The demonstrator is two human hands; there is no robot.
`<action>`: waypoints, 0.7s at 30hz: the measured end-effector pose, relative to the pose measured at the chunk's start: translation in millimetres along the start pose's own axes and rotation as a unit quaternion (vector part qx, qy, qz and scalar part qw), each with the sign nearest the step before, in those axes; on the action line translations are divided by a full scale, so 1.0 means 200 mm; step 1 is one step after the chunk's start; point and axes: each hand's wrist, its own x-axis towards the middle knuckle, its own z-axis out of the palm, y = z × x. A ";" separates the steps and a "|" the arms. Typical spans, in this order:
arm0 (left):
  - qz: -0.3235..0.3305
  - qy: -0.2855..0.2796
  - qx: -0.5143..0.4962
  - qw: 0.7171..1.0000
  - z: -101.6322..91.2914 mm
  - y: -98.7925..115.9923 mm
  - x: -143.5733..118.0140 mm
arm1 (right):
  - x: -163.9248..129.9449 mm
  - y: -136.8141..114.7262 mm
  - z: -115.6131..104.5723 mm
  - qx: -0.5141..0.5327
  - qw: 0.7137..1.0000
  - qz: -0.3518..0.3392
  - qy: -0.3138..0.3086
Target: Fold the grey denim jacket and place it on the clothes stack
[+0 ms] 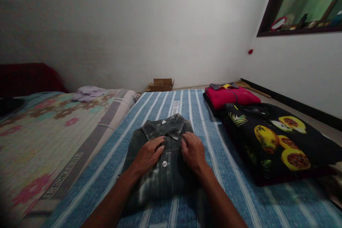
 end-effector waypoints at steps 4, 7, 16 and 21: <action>-0.026 0.013 0.019 0.999 -0.08 0.04 -0.16 | -0.04 0.14 -0.11 0.048 0.984 0.170 -0.006; -0.046 -0.001 0.065 0.997 -0.09 0.09 -0.31 | -0.09 0.21 -0.14 0.120 0.951 0.282 -0.036; -0.053 -0.028 0.173 0.983 0.00 0.16 -0.47 | -0.11 0.25 -0.11 0.072 0.953 0.289 -0.059; -0.045 -0.006 0.159 0.986 0.00 0.16 -0.48 | -0.13 0.23 -0.11 -0.023 0.974 0.215 -0.066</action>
